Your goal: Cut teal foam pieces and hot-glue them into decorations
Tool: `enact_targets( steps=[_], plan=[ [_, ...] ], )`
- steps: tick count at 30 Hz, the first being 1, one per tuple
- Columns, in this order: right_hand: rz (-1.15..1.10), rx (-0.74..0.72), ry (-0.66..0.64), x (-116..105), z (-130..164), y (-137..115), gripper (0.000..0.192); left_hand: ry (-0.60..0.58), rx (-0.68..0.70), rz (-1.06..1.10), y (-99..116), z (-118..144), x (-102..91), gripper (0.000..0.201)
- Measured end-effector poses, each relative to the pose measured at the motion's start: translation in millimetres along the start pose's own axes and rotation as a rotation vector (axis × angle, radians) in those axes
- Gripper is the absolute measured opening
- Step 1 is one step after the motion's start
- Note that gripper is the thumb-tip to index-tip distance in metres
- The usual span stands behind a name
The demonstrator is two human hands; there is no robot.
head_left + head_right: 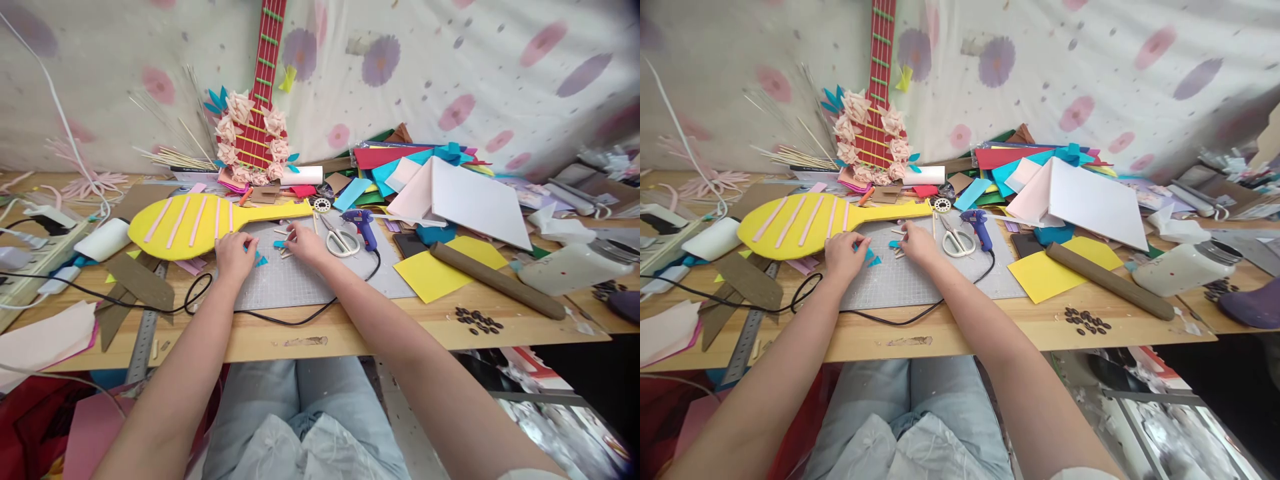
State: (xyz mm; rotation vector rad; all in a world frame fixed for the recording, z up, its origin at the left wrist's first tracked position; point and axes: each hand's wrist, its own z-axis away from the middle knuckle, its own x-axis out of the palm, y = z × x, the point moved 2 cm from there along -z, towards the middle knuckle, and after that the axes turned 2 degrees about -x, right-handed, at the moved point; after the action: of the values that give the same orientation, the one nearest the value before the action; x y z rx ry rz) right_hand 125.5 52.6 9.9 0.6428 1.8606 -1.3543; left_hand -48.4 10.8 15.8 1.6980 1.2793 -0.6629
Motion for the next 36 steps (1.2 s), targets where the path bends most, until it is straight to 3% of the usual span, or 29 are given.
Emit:
enact_targets(
  steps=[8,11,16,21,23,29,33,36],
  plan=[
    [-0.174,0.106,0.098,3.7,3.6,13.3,0.021,-0.130,0.210,0.040,32.0,14.2,19.0,0.016],
    [-0.145,0.094,0.150,-0.8,11.8,22.5,0.019,-0.084,0.136,0.007,30.7,11.3,15.9,0.016],
    [-0.139,0.094,0.213,-2.4,21.7,31.4,0.019,-0.016,0.008,-0.103,10.0,-4.7,-4.1,0.025],
    [-0.152,0.102,0.246,-5.7,24.0,29.2,0.012,-0.307,0.111,-0.257,7.8,-16.1,-13.3,0.036],
    [-0.100,0.085,0.290,-8.9,25.0,25.6,0.017,-0.397,0.154,-0.361,12.6,-16.6,-15.2,0.040],
    [0.016,0.162,0.259,-12.5,28.0,21.3,0.043,-0.502,0.129,-0.506,19.8,-15.8,-18.2,0.041],
    [0.013,0.215,0.264,-13.8,27.7,23.6,0.041,-0.393,0.100,-0.398,19.0,-25.3,-24.2,0.032],
    [-0.049,0.133,0.299,-15.4,30.0,20.0,0.032,-0.314,-0.051,-0.114,18.8,-36.4,-31.9,0.028]
  ],
)
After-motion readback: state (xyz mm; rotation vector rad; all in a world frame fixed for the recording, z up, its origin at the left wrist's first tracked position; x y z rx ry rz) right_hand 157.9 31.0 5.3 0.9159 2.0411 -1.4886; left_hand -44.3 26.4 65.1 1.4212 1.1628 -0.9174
